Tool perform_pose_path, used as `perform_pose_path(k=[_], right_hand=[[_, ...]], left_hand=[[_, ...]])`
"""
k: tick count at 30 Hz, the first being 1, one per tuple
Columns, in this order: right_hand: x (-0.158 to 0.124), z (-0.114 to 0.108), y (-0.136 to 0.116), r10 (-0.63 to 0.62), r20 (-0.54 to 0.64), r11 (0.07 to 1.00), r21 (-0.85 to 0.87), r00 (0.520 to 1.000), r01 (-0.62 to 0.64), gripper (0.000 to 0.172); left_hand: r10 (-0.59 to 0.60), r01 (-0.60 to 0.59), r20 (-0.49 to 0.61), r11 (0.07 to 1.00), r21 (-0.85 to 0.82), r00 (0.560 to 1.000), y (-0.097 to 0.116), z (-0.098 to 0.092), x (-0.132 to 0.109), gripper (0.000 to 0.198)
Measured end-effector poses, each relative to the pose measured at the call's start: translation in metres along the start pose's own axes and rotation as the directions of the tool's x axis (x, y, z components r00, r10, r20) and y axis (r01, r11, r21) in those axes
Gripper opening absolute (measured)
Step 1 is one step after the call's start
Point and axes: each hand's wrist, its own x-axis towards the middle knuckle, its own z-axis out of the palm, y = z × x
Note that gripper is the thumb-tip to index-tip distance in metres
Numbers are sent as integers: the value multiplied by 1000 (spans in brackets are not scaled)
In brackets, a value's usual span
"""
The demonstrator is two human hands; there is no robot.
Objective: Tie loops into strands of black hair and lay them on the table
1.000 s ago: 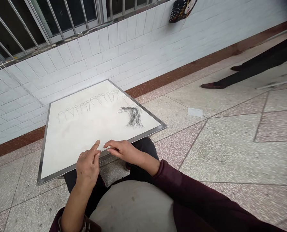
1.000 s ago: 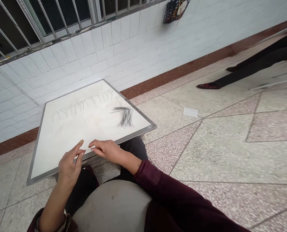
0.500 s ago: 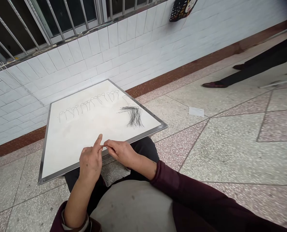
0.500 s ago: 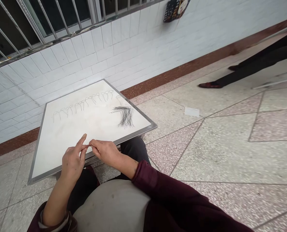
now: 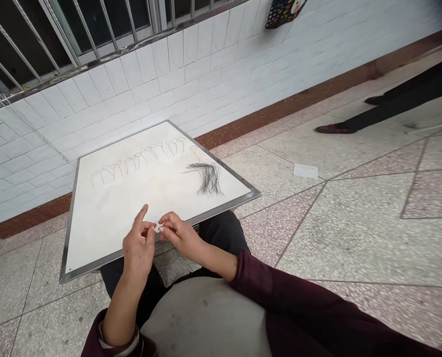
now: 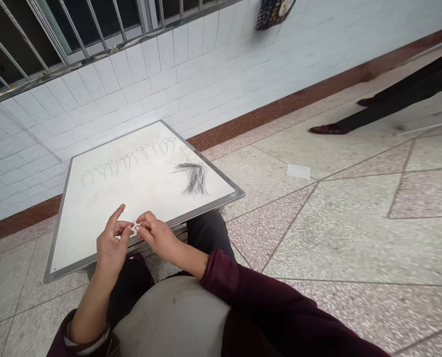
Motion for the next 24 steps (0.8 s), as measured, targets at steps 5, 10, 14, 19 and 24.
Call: perform_pose_path(k=[5, 10, 14, 19, 24], right_hand=[[-1, 2, 5, -33, 29, 992, 125, 999, 29, 18], [-3, 4, 11, -121, -22, 988, -99, 992, 119, 14], [-3, 6, 18, -261, -51, 939, -244, 964, 241, 16], [-1, 4, 22, -438, -21, 808, -448, 899, 383, 20], [0, 1, 21, -491, -17, 738, -540, 871, 406, 19]], left_hand=[[-65, 78, 52, 949, -305, 997, -1, 1, 0, 56], [-114, 127, 56, 895, -428, 992, -4, 4, 0, 58], [-146, 141, 25, 874, -465, 989, -6, 6, 0, 57], [-145, 117, -18, 862, -493, 989, -10, 8, 1, 49], [-137, 107, -31, 879, -465, 990, -10, 10, 0, 47]])
